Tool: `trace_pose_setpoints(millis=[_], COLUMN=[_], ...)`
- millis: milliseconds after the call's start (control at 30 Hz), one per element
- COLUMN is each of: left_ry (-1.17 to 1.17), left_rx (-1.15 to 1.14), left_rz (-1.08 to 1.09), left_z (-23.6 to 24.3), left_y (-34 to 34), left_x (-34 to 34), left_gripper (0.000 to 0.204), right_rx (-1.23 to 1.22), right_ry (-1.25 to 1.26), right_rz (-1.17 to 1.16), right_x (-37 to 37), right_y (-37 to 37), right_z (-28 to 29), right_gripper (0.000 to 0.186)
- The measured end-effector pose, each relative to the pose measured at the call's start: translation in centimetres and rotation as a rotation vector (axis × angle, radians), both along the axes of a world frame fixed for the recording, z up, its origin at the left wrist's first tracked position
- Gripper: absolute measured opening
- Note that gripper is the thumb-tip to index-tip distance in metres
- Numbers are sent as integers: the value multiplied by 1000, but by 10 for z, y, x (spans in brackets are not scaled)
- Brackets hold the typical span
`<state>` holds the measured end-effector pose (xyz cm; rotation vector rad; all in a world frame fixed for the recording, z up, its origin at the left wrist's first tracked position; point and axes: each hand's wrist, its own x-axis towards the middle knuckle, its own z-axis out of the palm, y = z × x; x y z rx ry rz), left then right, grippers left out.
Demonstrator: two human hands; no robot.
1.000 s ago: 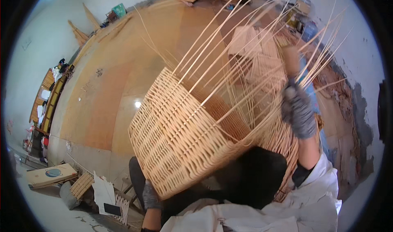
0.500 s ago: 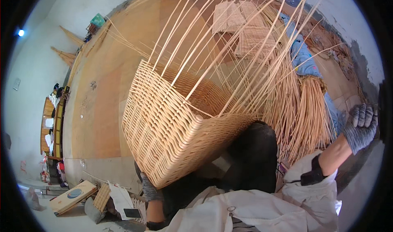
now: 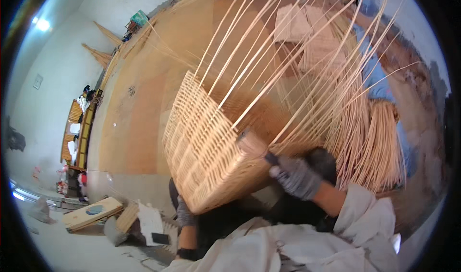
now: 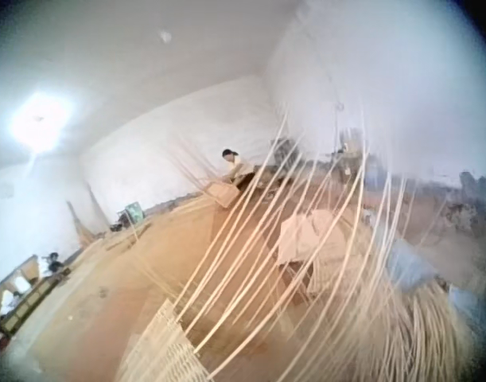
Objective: Weaving a rectangular basket using long strips of material, measuring dimensions with a tape measure, and securing the weave using a wooden mallet.
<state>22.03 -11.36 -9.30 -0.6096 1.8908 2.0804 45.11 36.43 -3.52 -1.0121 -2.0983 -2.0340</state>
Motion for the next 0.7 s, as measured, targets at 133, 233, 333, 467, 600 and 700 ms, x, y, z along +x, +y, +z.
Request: trace_pose_setpoints(millis=[133,233,333,467,600,700], left_ry=[68,22,43,39,87,126], left_rx=[101,115,118,164,2,137], left_rz=[20,38,12,27,-14,22], left_z=[5,9,13,12,14,19], left_y=[3,2,0,2,7,2], left_x=[3,4,2,5,10,8], left_gripper=[54,53,53,54,53,54], right_rx=[-907,-1079,-1256,-1312,-1409,-1590], right_ry=[552,944,180,1257,101,695], right_rz=[525,762,802,811,902,785], right_x=[5,-1,-15,-1,-20,-4], right_y=[3,-26,-45,-26,-74,-40], right_z=[20,43,49,86,51,50], right_gripper=[43,41,39,36,33,31])
